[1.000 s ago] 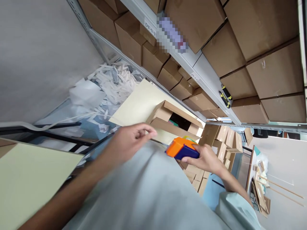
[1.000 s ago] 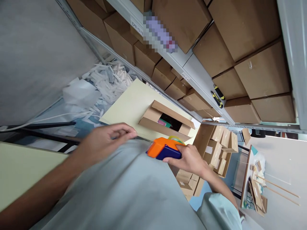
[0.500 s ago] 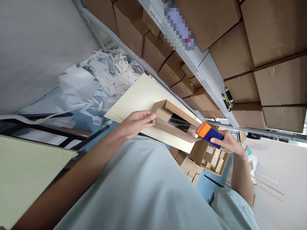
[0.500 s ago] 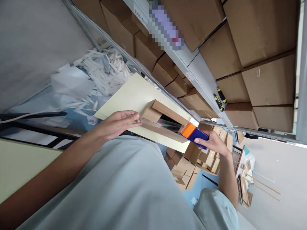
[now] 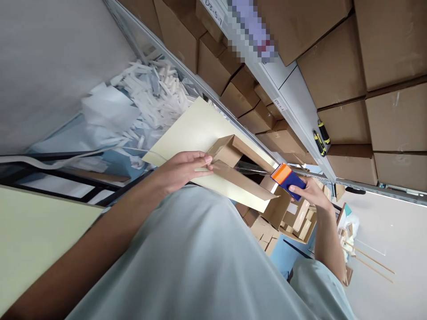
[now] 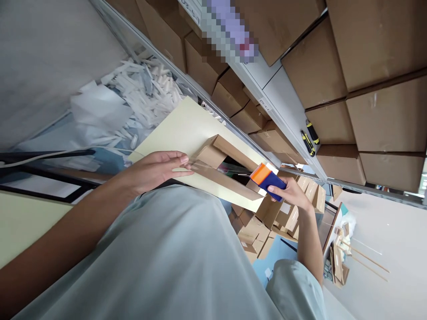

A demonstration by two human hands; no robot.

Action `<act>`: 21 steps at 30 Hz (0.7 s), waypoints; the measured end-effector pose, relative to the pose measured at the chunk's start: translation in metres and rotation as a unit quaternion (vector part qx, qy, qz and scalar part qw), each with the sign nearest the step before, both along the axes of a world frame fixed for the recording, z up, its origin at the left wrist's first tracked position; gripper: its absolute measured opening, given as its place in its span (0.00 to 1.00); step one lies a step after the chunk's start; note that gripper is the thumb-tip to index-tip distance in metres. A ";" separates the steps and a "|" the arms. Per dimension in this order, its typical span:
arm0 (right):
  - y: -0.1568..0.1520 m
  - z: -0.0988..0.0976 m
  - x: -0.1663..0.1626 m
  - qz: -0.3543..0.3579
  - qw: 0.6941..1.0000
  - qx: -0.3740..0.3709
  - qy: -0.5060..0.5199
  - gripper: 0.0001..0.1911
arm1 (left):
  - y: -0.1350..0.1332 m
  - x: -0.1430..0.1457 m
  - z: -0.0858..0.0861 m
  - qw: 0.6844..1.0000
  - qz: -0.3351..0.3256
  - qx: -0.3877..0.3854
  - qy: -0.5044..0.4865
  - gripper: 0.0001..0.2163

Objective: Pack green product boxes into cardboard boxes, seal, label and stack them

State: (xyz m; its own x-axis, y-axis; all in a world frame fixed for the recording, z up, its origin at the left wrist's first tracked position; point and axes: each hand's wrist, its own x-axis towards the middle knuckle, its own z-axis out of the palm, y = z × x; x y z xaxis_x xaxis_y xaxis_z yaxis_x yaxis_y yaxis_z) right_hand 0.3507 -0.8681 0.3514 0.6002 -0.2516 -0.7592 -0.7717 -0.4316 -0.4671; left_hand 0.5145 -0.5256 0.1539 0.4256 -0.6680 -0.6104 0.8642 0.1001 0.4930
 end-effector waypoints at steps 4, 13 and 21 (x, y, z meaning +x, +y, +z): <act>-0.009 0.011 0.005 0.002 1.000 -0.013 -0.016 0.32 | -0.003 0.007 0.013 0.999 -0.001 -0.051 -0.014 0.22; -0.014 -0.014 0.014 0.010 1.000 0.018 -0.011 0.37 | -0.019 0.025 -0.002 0.998 0.015 -0.052 -0.019 0.25; -0.013 -0.049 0.009 -0.014 0.997 0.073 0.010 0.35 | -0.022 0.032 -0.011 0.999 0.033 -0.033 0.011 0.24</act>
State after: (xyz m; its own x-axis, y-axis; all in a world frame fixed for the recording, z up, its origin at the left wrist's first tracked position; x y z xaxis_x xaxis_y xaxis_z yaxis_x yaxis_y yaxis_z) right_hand 0.3594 -0.8815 0.3023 0.5795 -0.1536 -0.8004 -0.7921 -0.3372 -0.5087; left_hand 0.5466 -0.5476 0.1432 0.4574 -0.6774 -0.5761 0.8649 0.1885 0.4651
